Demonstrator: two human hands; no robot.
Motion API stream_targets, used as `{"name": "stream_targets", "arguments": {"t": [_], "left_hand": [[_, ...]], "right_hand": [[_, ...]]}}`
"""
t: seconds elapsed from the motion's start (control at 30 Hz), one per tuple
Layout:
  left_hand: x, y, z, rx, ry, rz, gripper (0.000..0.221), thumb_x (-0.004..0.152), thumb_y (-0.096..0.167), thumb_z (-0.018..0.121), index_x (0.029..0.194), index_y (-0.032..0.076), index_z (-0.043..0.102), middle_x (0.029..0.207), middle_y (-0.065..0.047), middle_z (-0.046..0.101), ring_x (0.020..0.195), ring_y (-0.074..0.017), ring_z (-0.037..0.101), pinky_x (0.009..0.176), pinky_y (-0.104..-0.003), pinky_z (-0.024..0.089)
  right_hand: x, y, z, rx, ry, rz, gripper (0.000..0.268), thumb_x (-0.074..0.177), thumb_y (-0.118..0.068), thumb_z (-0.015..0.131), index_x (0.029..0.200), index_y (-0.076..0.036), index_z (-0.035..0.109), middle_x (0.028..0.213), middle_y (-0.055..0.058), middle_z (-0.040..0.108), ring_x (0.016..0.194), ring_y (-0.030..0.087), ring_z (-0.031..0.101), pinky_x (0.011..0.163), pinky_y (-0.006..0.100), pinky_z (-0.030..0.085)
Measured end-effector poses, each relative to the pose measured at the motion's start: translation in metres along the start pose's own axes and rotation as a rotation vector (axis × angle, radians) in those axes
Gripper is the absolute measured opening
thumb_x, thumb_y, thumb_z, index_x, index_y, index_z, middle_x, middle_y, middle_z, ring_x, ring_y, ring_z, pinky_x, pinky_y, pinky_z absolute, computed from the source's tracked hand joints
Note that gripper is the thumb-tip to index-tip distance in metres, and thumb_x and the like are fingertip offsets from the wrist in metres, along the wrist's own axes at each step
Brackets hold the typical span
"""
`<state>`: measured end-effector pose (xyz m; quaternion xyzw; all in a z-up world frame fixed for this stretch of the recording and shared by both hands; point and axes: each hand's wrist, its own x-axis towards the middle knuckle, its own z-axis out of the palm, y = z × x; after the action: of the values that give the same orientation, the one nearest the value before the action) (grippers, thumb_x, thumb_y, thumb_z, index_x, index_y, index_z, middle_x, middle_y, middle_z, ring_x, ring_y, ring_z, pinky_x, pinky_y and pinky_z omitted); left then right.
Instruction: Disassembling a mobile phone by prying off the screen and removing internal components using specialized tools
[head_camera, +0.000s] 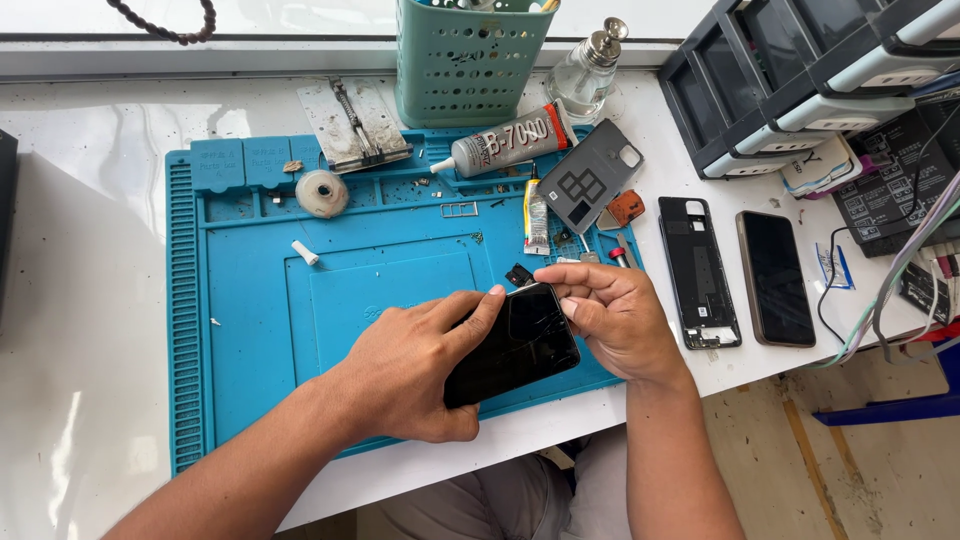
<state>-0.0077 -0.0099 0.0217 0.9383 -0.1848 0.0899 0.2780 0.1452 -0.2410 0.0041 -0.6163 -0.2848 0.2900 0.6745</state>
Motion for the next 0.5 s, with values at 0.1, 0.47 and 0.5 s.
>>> {"name": "stream_targets", "arguments": {"t": [0.1, 0.47, 0.5], "left_hand": [[-0.0005, -0.0002, 0.0007, -0.002, 0.003, 0.003, 0.108, 0.060, 0.040, 0.069, 0.153, -0.001, 0.033, 0.131, -0.020, 0.059, 0.086, -0.0396, 0.067, 0.042, -0.045, 0.051], [-0.0005, 0.0015, -0.0006, -0.003, -0.014, -0.003, 0.109, 0.061, 0.041, 0.070, 0.154, 0.000, 0.032, 0.130, -0.019, 0.058, 0.087, -0.0397, 0.067, 0.043, -0.046, 0.052], [-0.0003, 0.0017, -0.0007, 0.003, -0.015, -0.005, 0.109, 0.061, 0.041, 0.070, 0.154, 0.000, 0.032, 0.130, -0.019, 0.058, 0.087, -0.0397, 0.067, 0.043, -0.046, 0.052]], "right_hand": [[0.0002, -0.0005, 0.0005, -0.009, 0.020, 0.014, 0.034, 0.092, 0.003, 0.061, 0.125, 0.008, 0.069, 0.097, 0.009, 0.071, 0.079, 0.012, 0.067, 0.064, 0.019, 0.054], [0.0010, 0.0049, -0.0024, 0.013, 0.072, 0.050, 0.030, 0.090, 0.002, 0.066, 0.119, 0.008, 0.073, 0.103, 0.011, 0.071, 0.079, 0.014, 0.068, 0.060, 0.019, 0.054], [0.0005, 0.0052, -0.0026, 0.016, 0.068, 0.047, 0.030, 0.090, 0.002, 0.066, 0.119, 0.008, 0.073, 0.103, 0.011, 0.071, 0.079, 0.014, 0.068, 0.060, 0.019, 0.054]]}}
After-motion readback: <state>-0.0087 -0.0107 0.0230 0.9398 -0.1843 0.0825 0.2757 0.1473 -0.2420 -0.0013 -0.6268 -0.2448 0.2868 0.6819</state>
